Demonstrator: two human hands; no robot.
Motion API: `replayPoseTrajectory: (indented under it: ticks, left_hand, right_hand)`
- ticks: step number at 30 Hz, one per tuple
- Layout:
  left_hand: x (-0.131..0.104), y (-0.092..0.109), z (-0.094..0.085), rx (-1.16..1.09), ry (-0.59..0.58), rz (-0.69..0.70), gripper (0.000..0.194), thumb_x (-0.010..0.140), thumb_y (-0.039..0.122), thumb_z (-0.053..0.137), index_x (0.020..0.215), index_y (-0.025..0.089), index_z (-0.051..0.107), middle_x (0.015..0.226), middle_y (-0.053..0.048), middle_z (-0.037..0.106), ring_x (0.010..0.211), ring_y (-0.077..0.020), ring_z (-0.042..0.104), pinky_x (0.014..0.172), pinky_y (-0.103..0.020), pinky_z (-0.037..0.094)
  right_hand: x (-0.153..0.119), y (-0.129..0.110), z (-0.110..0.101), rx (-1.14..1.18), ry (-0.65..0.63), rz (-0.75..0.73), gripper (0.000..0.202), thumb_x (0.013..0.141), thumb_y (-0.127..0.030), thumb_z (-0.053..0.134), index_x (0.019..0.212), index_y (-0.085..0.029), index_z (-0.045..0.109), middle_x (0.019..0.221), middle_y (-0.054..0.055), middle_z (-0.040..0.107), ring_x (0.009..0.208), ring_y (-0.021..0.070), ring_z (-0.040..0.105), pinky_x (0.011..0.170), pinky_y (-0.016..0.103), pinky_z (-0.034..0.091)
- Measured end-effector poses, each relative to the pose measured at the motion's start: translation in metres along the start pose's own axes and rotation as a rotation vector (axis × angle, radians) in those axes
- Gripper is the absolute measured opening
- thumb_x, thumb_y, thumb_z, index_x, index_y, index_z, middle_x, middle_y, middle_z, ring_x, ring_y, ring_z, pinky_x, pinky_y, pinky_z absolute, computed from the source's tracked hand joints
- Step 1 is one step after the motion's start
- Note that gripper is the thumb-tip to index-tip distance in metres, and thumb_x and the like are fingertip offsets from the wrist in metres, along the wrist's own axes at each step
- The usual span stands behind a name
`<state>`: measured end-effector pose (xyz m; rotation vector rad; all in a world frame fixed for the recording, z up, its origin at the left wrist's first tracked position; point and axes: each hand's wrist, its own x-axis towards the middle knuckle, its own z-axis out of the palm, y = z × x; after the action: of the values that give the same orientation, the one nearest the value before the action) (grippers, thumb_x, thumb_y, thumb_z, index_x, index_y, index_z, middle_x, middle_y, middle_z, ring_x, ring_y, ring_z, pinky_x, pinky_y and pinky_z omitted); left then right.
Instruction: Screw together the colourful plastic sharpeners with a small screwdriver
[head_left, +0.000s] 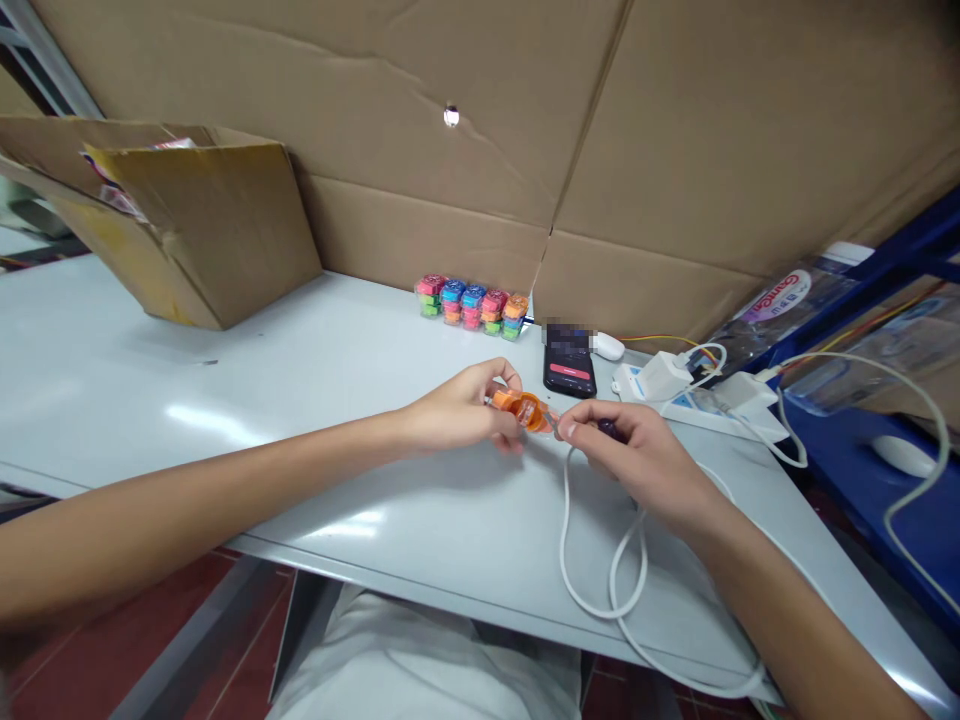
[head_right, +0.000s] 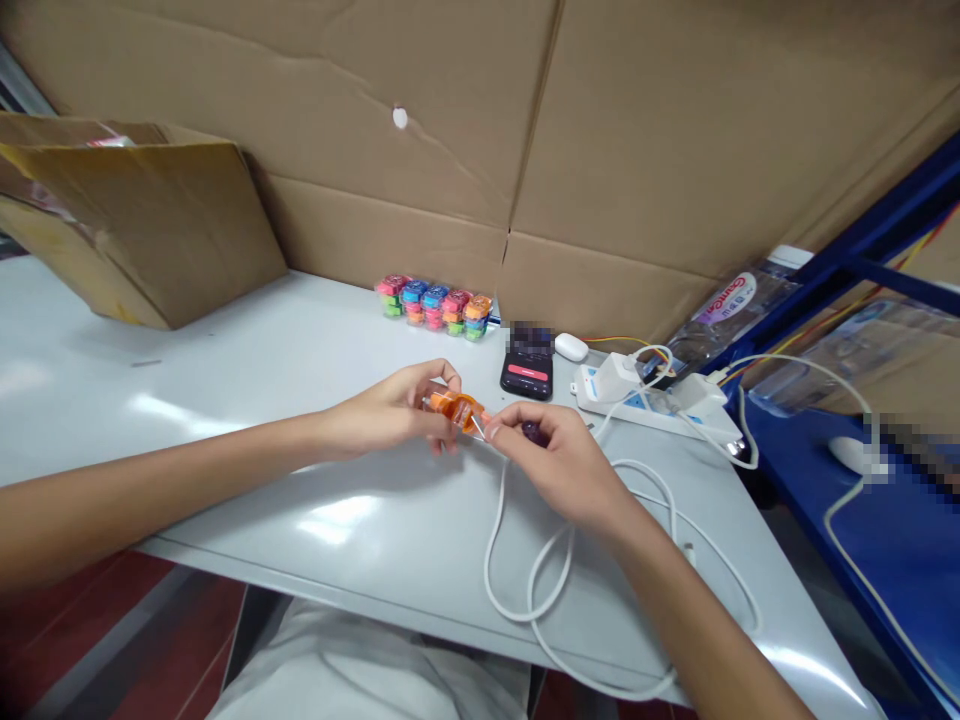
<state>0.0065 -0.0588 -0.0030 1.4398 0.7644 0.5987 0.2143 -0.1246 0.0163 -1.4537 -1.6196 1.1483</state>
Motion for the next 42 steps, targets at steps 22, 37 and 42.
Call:
replayPoseTrajectory:
  ticks: [22, 37, 42]
  left_hand:
    - [-0.01, 0.001, 0.021, -0.073, -0.059, 0.094, 0.03, 0.099, 0.047, 0.057, 0.113, 0.023, 0.049, 0.117, -0.007, 0.072, 0.112, -0.0219, 0.066, 0.086, -0.035, 0.047]
    - [-0.009, 0.0, 0.021, -0.039, -0.045, 0.122, 0.012, 0.095, 0.025, 0.059, 0.101, 0.019, 0.05, 0.094, -0.002, 0.071, 0.084, -0.0143, 0.067, 0.074, -0.028, 0.048]
    - [-0.006, -0.006, 0.021, -0.089, -0.07, 0.2, 0.021, 0.097, 0.035, 0.062, 0.099, 0.019, 0.048, 0.087, -0.001, 0.069, 0.079, -0.012, 0.065, 0.073, -0.027, 0.05]
  right_hand:
    - [0.004, 0.006, 0.006, -0.102, 0.244, -0.148, 0.026, 0.083, -0.041, 0.067, 0.073, -0.018, 0.071, 0.056, -0.003, 0.048, 0.052, 0.0093, 0.033, 0.05, 0.028, 0.024]
    - [0.0, 0.012, 0.01, -0.275, 0.272, -0.263, 0.02, 0.087, -0.035, 0.065, 0.078, -0.019, 0.073, 0.055, -0.003, 0.052, 0.051, 0.0104, 0.041, 0.051, 0.026, 0.03]
    - [-0.002, 0.012, 0.013, -0.376, 0.288, -0.348, 0.021, 0.09, -0.032, 0.062, 0.079, -0.019, 0.072, 0.053, -0.004, 0.05, 0.048, 0.0094, 0.04, 0.05, 0.026, 0.032]
